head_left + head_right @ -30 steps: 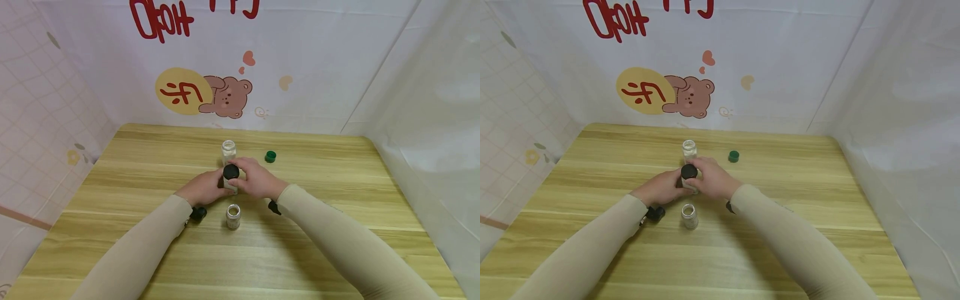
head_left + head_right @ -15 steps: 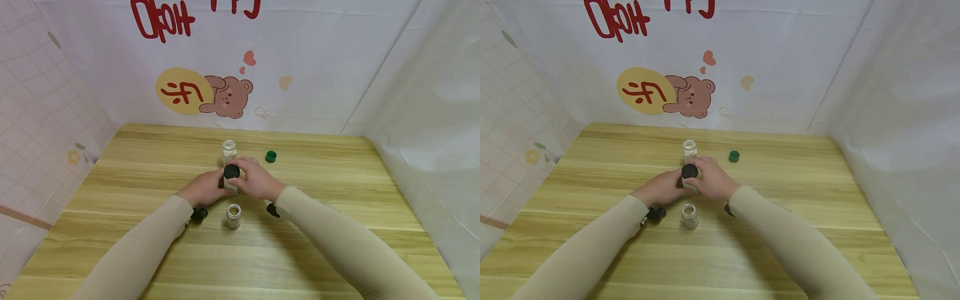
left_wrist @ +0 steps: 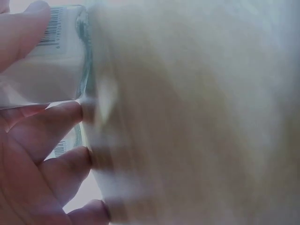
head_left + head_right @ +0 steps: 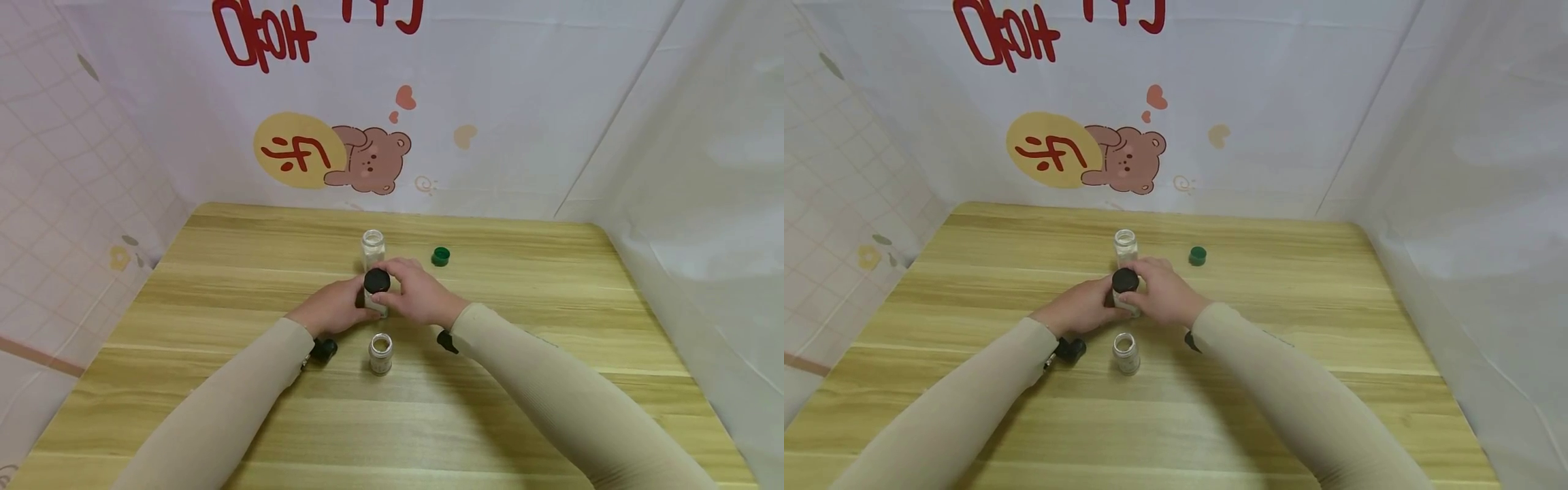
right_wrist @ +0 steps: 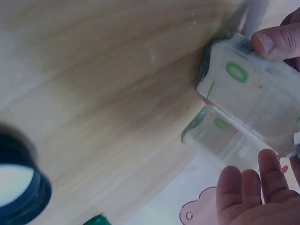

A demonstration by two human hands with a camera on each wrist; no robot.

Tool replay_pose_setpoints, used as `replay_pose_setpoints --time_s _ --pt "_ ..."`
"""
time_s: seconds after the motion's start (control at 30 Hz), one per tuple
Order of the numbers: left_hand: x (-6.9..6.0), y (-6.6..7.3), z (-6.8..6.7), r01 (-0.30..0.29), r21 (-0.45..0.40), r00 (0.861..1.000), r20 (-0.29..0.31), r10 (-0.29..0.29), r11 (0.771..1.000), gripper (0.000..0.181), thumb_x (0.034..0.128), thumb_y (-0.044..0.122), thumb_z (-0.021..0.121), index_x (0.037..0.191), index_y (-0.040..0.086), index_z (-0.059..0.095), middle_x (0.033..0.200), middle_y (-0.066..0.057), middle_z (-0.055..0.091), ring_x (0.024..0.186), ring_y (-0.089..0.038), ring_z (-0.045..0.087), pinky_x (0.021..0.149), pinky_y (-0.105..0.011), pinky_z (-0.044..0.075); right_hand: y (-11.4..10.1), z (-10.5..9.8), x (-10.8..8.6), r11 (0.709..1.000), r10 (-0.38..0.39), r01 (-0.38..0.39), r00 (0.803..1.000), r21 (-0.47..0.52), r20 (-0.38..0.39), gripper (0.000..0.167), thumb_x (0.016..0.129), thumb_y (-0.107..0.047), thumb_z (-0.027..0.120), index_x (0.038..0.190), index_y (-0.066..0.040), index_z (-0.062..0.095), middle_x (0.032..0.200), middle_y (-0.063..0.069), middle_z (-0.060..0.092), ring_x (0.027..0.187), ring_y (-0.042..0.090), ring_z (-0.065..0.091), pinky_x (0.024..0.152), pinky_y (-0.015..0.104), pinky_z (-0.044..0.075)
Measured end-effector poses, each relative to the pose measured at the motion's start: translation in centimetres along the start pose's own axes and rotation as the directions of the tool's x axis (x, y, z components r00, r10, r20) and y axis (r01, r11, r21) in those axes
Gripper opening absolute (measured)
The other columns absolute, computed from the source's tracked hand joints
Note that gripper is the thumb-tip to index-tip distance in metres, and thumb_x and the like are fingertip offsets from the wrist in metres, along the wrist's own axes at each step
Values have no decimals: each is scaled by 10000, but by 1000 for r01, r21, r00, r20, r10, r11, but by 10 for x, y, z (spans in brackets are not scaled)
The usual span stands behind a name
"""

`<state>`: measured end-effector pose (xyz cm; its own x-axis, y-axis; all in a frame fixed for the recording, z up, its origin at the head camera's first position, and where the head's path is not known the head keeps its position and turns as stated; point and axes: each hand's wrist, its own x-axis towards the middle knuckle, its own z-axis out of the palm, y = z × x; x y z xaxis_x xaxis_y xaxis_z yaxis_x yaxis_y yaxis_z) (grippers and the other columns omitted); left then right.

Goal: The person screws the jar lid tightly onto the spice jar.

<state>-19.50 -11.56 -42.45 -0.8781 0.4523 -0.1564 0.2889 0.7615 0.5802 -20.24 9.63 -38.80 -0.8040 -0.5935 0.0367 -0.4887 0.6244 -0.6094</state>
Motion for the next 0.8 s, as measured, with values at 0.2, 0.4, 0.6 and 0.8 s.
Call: replay_pose_setpoints --time_s 0.2,0.4,0.6,0.8 --pt "2 -2 0 -9 -12 1000 -1 9 1000 592 925 442 808 1439 280 564 1326 -45 712 1230 -251 668 1088 -504 516 5 -8 -6 1000 21 -21 1000 -12 23 593 1020 -330 717 1533 -107 518 1534 89 570 1452 338 477 1217 492 400" --pt "4 -7 -4 1 -46 999 53 1 999 614 884 432 859 1404 279 571 1312 8 704 1263 -220 638 1120 -499 489 11 -19 -16 999 22 -23 1000 -35 -2 599 1028 -309 704 1538 -67 502 1553 126 544 1427 353 504 1196 512 425" --pt "-1 -12 -18 33 31 996 80 -35 999 666 873 419 867 1422 207 554 1449 -55 644 1285 -266 626 1109 -515 496 21 -29 -29 996 42 -44 999 -76 -23 628 1014 -329 723 1533 -51 505 1557 135 544 1423 378 496 1194 529 417" --pt "-4 -19 -34 66 135 995 66 -75 989 629 944 463 777 1447 162 549 1272 -76 696 1006 -236 651 928 -463 541 35 -35 -43 985 61 -59 998 -161 9 631 1013 -332 721 1526 -34 508 1550 190 529 1439 423 466 1196 556 404"
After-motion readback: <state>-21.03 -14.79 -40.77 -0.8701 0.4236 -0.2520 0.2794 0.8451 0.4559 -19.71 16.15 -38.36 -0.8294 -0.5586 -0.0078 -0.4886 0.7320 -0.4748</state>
